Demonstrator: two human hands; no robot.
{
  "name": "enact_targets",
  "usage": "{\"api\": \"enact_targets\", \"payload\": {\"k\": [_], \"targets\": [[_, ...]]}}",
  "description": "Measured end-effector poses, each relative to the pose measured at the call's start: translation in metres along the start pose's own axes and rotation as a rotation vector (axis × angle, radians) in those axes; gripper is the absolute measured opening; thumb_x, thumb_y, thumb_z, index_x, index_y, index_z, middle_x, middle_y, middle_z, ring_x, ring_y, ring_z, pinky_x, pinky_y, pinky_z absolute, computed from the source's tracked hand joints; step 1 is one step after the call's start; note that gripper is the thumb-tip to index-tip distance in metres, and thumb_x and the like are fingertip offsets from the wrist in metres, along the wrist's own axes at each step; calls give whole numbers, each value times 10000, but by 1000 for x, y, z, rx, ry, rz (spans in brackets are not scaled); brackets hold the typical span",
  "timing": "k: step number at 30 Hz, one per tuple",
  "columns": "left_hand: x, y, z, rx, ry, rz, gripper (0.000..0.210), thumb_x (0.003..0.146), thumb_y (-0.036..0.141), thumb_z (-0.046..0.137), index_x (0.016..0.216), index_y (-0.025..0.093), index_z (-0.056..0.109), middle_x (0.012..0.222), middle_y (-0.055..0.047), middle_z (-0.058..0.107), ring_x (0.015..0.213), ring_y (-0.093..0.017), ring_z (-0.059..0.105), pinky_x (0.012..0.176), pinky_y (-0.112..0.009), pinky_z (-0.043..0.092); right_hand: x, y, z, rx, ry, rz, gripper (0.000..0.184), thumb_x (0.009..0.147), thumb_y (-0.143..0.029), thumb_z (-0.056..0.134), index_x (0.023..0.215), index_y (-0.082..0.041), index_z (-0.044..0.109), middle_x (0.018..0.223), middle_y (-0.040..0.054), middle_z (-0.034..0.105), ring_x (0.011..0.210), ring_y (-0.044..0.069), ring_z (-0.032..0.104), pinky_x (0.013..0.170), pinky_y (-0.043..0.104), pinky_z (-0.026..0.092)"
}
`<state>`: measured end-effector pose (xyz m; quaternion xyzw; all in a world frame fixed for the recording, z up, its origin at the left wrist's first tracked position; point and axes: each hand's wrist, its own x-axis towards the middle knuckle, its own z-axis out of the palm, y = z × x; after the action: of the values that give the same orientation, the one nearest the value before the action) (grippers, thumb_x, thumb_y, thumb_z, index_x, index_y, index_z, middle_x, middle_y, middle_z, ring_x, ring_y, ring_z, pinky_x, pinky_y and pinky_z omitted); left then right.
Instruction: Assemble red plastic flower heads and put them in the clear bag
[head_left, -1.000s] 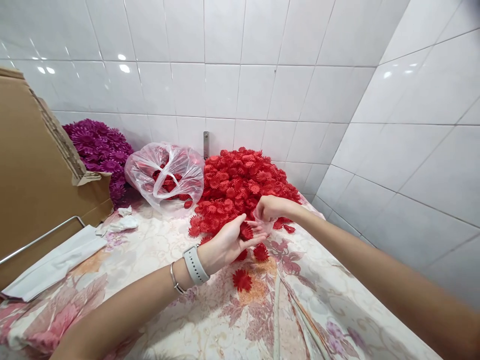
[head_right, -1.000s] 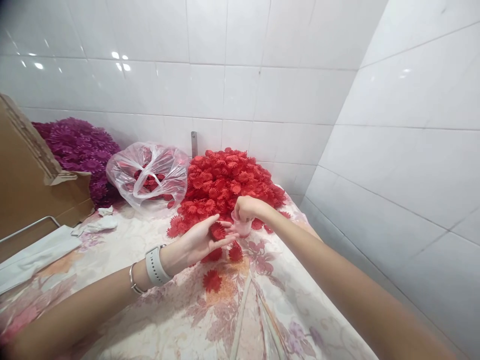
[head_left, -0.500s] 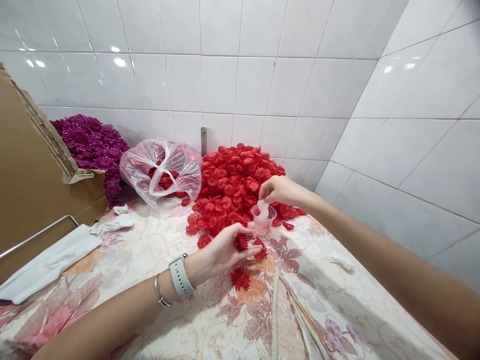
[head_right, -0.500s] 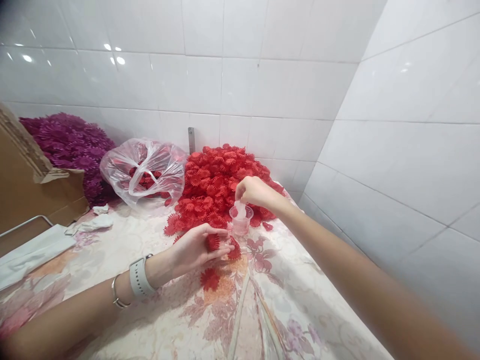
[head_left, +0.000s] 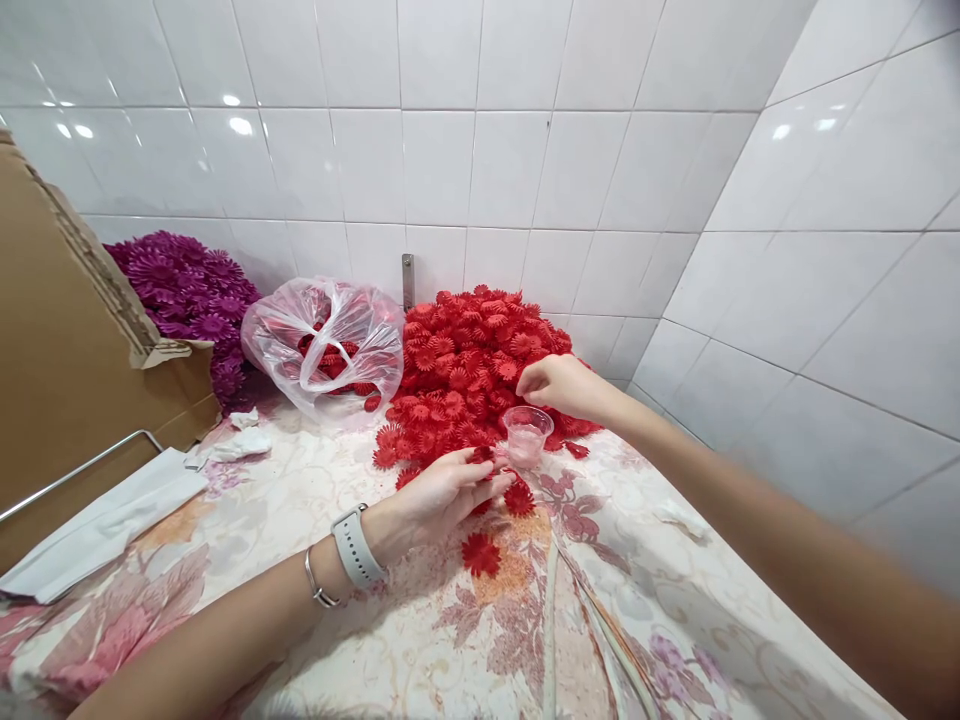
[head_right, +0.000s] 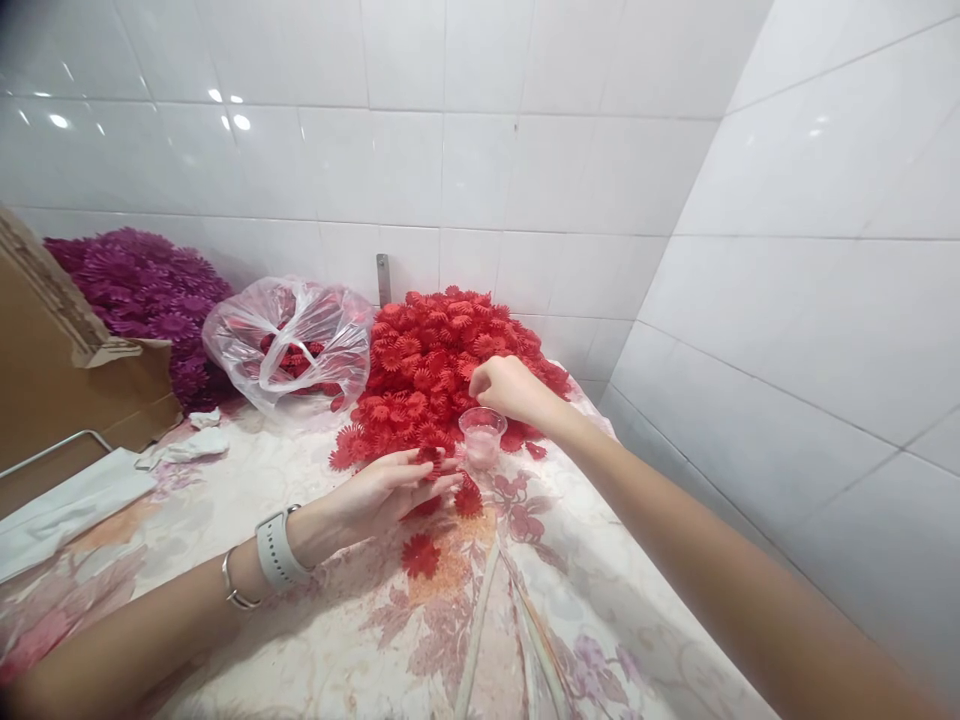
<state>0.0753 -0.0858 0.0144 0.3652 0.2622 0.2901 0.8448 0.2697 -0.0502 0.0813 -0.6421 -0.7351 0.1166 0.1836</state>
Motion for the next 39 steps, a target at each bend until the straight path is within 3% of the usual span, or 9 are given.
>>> {"api": "enact_targets", "payload": {"k": [3, 8, 13, 16, 19, 24, 29, 36, 39], "targets": [[1, 0, -1, -83, -6, -64, 126, 781, 157, 532, 664, 162, 484, 838, -59, 605, 959, -222, 589, 860, -419, 452, -12, -13, -2, 119, -16, -47, 187, 679, -86, 549, 783, -182, 672, 824, 24, 697, 774, 151, 634, 670, 182, 480], [10, -2, -4, -196, -86, -7, 270, 872, 296, 396, 885, 104, 585, 880, -106, 630, 834, -176, 621, 827, -291, 464, -36, -35, 28, 499, -305, -112, 229, 660, -75, 492, 770, -182, 662, 756, 10, 698, 709, 148, 646, 592, 198, 493], [11, -5, -11, -196, -9, 53, 261, 886, 175, 362, 843, 103, 610, 841, -68, 635, 785, -126, 615, 844, -262, 457, -44, -43, 50, 388, -87, -110, 273, 622, -17, 415, 706, -166, 627, 736, 22, 677, 704, 138, 612, 640, 215, 457], [9, -7, -15, -176, -20, 38, 251, 861, 112, 382, 756, 110, 610, 770, -52, 628, 752, -113, 611, 843, -247, 455, -49, -43, 53, 362, -85, -169, 276, 640, -20, 394, 677, -188, 610, 727, 1, 665, 698, 133, 594, 648, 221, 434], [10, -9, -20, -197, -52, 12, 249, 857, 112, 381, 749, 121, 605, 736, -46, 626, 721, -109, 610, 828, -245, 462, -53, -42, 54, 360, -107, -233, 323, 676, -22, 367, 781, -212, 606, 737, -21, 659, 690, 125, 585, 631, 219, 418], [11, -11, -22, -216, 7, -25, 230, 869, 154, 371, 856, 98, 594, 845, -83, 648, 791, -147, 634, 847, -287, 466, -57, -33, 62, 262, 54, -261, 379, 681, -3, 365, 908, -217, 580, 732, -7, 645, 756, 163, 535, 694, 277, 385], [8, -13, -18, -123, -4, -82, 218, 853, 136, 379, 849, 90, 592, 830, -85, 653, 741, -153, 654, 793, -269, 484, -63, -26, 73, 410, 29, -318, 435, 662, 15, 346, 973, -208, 552, 821, 11, 648, 876, 172, 517, 771, 306, 383], [5, -10, -18, -53, 3, -136, 217, 856, 162, 378, 844, 97, 585, 777, -69, 650, 745, -176, 668, 804, -278, 483, -68, -22, 76, 568, -71, -250, 459, 677, 4, 324, 1038, -217, 499, 790, -4, 627, 713, 139, 542, 646, 262, 406], [5, -9, -19, -23, -8, -139, 213, 857, 163, 379, 903, 103, 578, 825, -79, 655, 735, -177, 670, 803, -288, 484, -69, -23, 78, 474, 34, -264, 444, 684, -1, 338, 1037, -213, 503, 821, 7, 647, 836, 169, 524, 735, 307, 384]]}}
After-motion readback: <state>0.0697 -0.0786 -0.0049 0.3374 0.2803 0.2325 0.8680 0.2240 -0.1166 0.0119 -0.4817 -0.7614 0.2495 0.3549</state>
